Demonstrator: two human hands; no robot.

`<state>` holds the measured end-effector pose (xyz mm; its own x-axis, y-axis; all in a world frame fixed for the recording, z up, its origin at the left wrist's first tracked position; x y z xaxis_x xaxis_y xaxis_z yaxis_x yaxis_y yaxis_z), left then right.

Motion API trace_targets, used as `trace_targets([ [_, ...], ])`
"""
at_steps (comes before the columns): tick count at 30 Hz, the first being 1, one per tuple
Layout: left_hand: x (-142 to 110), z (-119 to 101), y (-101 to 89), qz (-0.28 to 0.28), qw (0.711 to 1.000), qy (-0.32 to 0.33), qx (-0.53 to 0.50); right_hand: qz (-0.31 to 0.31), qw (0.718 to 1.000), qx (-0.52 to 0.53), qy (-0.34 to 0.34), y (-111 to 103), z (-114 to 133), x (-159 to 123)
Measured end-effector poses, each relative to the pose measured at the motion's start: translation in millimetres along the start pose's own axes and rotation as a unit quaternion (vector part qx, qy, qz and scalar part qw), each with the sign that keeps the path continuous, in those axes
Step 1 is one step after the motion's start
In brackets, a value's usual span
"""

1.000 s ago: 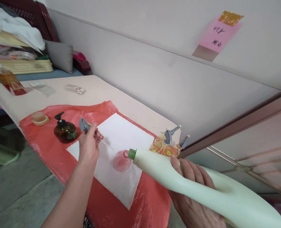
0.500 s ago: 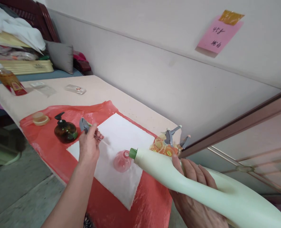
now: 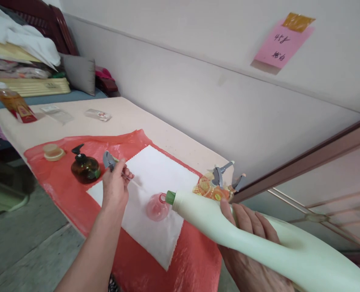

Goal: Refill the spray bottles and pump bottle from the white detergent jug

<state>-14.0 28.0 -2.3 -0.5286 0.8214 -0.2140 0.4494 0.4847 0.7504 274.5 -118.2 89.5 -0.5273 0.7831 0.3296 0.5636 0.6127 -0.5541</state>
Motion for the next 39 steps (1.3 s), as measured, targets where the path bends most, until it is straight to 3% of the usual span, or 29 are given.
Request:
trace_targets([
  [21,0.7,1.6,-0.2,-0.002,1.000,0.000,0.010,0.015,1.000,-0.016,-0.011,-3.5,-2.1,3.4],
  [39,-0.6,0.5,0.1,-0.013,1.000,-0.010,0.019,-0.023,0.997,-0.061,-0.033,-20.3,-2.2,13.1],
])
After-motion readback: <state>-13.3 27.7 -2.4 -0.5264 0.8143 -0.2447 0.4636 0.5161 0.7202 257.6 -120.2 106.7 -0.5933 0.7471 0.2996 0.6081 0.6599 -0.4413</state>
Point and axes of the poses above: each hand's wrist, its own x-axis towards the middle knuckle, its own y-axis out of the palm, z = x × y, the point moved 5 cm from there along x, towards the middle knuckle, and after that the axes turned 13 degrees about -x, right-handed, at the moved point
